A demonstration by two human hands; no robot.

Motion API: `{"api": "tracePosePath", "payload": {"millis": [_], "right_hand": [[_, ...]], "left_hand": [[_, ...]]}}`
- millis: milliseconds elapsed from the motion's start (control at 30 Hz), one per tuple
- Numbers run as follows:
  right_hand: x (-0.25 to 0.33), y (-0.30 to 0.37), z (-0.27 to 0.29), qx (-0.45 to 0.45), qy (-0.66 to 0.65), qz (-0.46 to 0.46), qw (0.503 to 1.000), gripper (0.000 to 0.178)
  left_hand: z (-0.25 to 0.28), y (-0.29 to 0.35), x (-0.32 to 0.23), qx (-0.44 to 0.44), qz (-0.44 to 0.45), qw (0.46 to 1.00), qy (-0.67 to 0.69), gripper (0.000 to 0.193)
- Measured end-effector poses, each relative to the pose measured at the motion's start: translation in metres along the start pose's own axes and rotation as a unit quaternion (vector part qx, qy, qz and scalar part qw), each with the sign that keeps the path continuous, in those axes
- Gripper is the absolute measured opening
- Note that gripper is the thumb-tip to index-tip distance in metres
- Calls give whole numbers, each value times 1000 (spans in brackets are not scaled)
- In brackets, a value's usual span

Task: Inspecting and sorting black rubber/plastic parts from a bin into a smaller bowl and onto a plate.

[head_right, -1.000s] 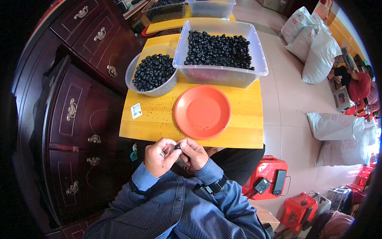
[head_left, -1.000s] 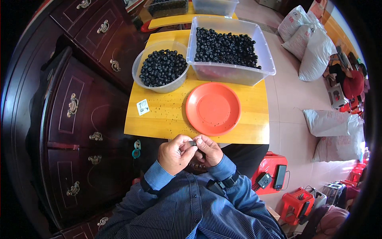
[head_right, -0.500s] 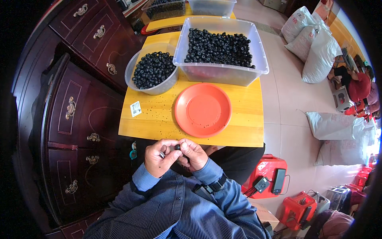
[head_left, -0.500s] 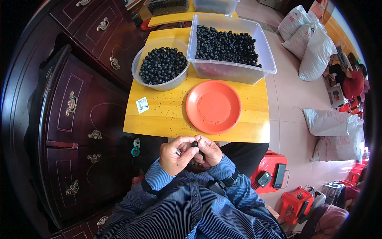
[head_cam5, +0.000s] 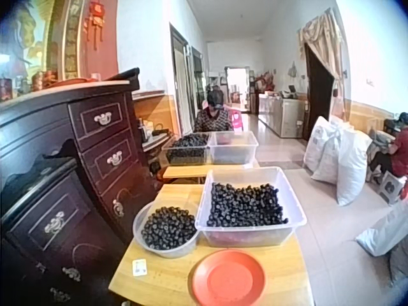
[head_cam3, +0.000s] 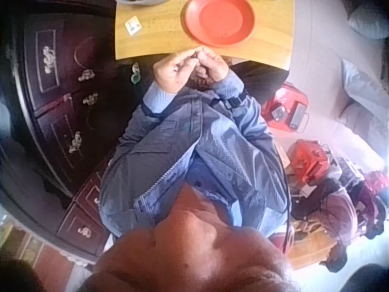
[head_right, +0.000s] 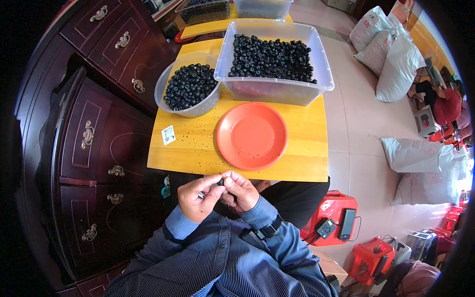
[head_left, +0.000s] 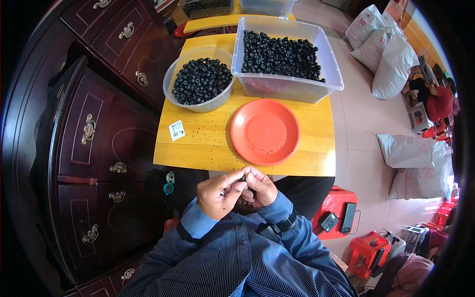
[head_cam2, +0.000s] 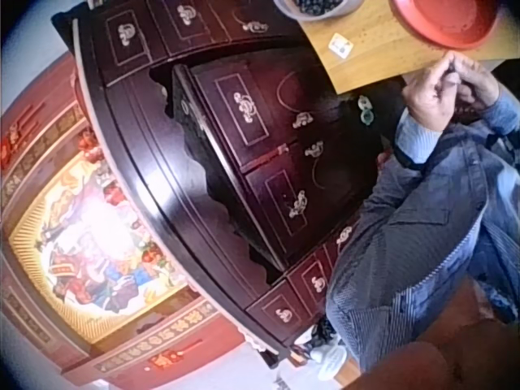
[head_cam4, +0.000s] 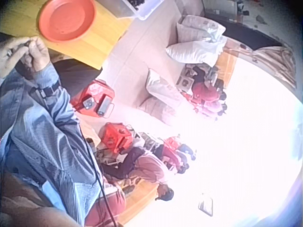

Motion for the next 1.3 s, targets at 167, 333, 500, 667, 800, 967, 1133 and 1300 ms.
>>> {"api": "tracePosePath", "payload": {"millis": [167, 333, 500, 667, 800, 967, 1133, 1300], "right_hand": [[-2, 2, 2, -1, -16, -7, 1000, 18], [-2, 4, 0, -11, -24, -18, 999, 17], [0, 5, -1, 10, -23, -20, 999, 20], [-5, 5, 2, 34, -40, -38, 998, 18], [-10, 3, 8, 59, -41, -38, 997, 17], [-8, 4, 6, 58, -30, -36, 997, 16], [-5, 5, 4, 47, -27, -40, 998, 16], [0, 6, -2, 51, -14, -50, 997, 14]], "left_hand": [[2, -1, -14, 21, -128, 986, -101, 29], [5, 4, -11, -11, -119, 991, -67, 19], [10, -4, 8, 39, 64, 997, -33, 26], [5, -7, 16, 144, 78, 983, -86, 35], [1, -9, 13, 162, 56, 978, -115, 39], [0, -10, 12, 175, 53, 974, -134, 41], [-2, -8, 15, 194, 57, 966, -163, 45], [-2, -6, 16, 204, 52, 962, -175, 45]]}}
Point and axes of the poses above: each hand's wrist, its own y-axis away from the middle knuckle, its own z-axis out of the back of the hand, x = y × z, the point moved 8 cm from there along -y, towards the middle knuckle, and after that the axes turned 8 degrees about -x, right-handed, at the moved point
